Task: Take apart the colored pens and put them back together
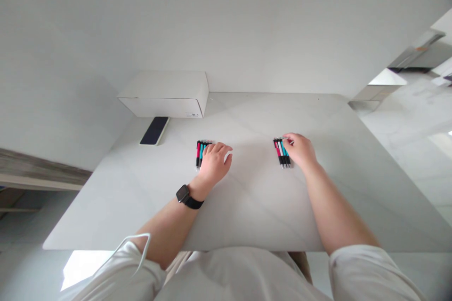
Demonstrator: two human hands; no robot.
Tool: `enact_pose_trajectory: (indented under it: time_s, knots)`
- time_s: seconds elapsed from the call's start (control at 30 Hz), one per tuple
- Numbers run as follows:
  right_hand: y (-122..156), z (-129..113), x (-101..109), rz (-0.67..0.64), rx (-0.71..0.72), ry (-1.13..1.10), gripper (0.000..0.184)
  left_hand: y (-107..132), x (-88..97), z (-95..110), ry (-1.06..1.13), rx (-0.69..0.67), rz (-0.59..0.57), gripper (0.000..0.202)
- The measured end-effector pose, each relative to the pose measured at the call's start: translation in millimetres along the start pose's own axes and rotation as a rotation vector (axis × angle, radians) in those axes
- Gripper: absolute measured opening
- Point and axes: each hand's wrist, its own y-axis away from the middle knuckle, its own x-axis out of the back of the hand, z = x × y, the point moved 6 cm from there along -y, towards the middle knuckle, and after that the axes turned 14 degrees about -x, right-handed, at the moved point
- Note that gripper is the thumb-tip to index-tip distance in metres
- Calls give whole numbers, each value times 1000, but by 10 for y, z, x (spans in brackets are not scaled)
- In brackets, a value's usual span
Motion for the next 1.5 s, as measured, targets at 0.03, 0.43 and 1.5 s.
enact_pose_trajectory:
  time_s: [0.03, 0.43, 1.5]
  knots:
    - [23, -34, 9, 4, 12, -15, 29, 6, -2, -15, -14, 6, 8, 19]
    - [222, -321, 27, -1, 131, -104, 26, 6, -18, -8, 46, -7, 4, 21]
    - [742, -895, -272, -467, 243, -500, 24, -59, 55, 88, 245, -33, 53, 33]
